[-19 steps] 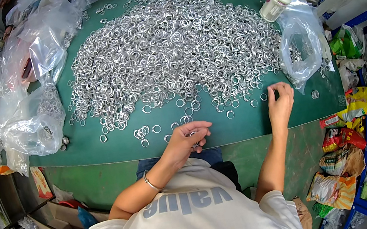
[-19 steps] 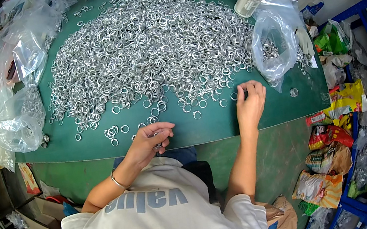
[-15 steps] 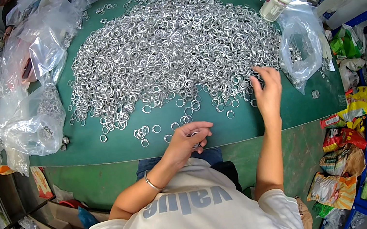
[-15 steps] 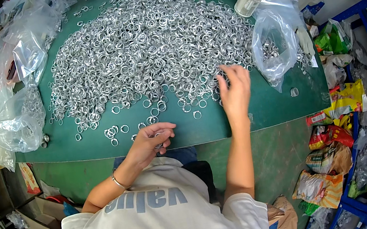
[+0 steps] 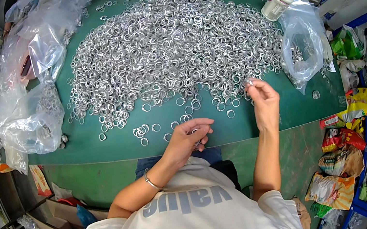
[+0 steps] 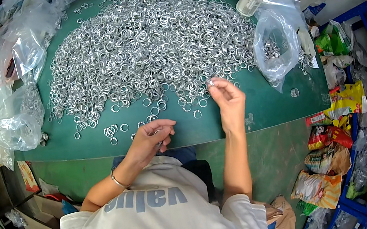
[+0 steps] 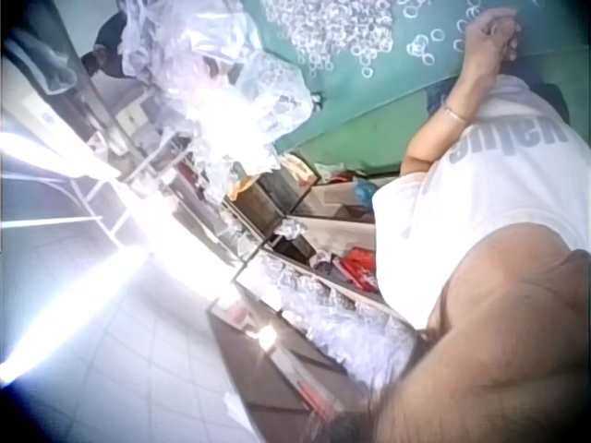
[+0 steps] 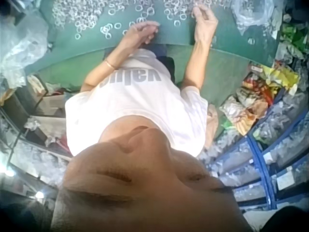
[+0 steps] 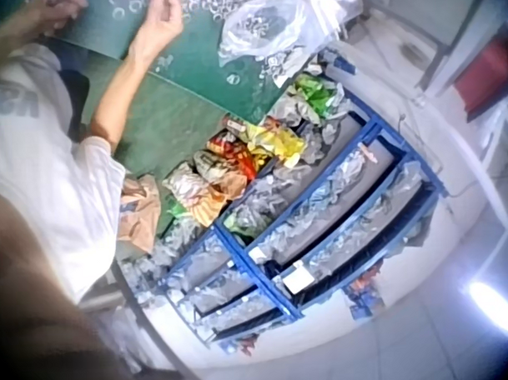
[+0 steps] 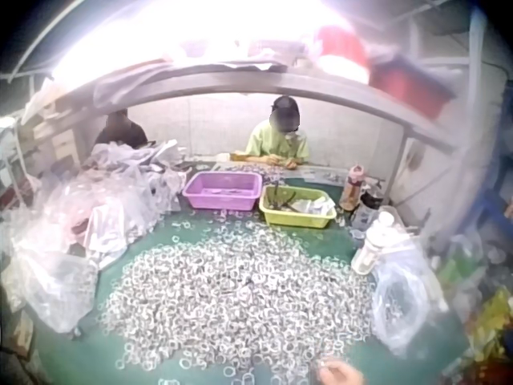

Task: The person collects bags of small metal rings from a shelf and pours them onto a table, then sorts through the pile by hand, placing selected rings into a small plastic bag and another pile.

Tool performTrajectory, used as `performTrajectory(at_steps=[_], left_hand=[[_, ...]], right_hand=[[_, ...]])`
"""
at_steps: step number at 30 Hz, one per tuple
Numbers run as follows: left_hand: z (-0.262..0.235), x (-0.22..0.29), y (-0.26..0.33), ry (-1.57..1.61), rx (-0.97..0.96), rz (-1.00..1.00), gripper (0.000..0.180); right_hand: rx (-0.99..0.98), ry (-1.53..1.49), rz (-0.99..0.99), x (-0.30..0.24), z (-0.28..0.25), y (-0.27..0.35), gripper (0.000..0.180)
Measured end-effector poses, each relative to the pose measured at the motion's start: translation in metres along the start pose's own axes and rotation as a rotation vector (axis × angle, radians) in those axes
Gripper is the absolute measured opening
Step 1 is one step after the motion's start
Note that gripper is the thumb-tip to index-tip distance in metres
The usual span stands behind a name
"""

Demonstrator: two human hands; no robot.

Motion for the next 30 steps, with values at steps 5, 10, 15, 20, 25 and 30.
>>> performTrajectory(at_steps=[5, 10, 15, 20, 25, 30], left_hand=[[0.024, 0.024, 0.005, 0.044, -0.007, 0.142, 0.024], [0.05, 0.044, 0.011, -0.008, -0.089, 0.272, 0.021], [0.054, 0.052, 0.02, -0.287, -0.066, 0.475, 0.017], [0.057, 0.059, 0.029, -0.36, -0.104, 0.606, 0.018], [0.059, 0.062, 0.036, -0.404, -0.101, 0.651, 0.018], [0.058, 0.059, 0.034, -0.446, -0.088, 0.631, 0.022]], right_hand=[[-0.25, -0.151, -0.058, -0.01, 0.021, 0.03, 0.012], [-0.412, -0.288, -0.074, -0.015, 0.041, 0.05, 0.014], [-0.419, -0.299, -0.104, -0.025, 0.045, 0.06, 0.015], [-0.424, -0.289, -0.121, -0.033, 0.048, 0.064, 0.015], [-0.389, -0.167, -0.217, -0.042, 0.051, 0.067, 0.012], [-0.288, 0.137, -0.319, -0.048, 0.042, 0.064, 0.012]])
Point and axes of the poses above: each hand's wrist, its own y-axis away from the middle knuckle, its own z-axis out of the palm, x = y × z, the point moved 4 cm from there along -y, towards the middle knuckle, and after that the axes turned 5 degrees about y, right-handed, at the moved point
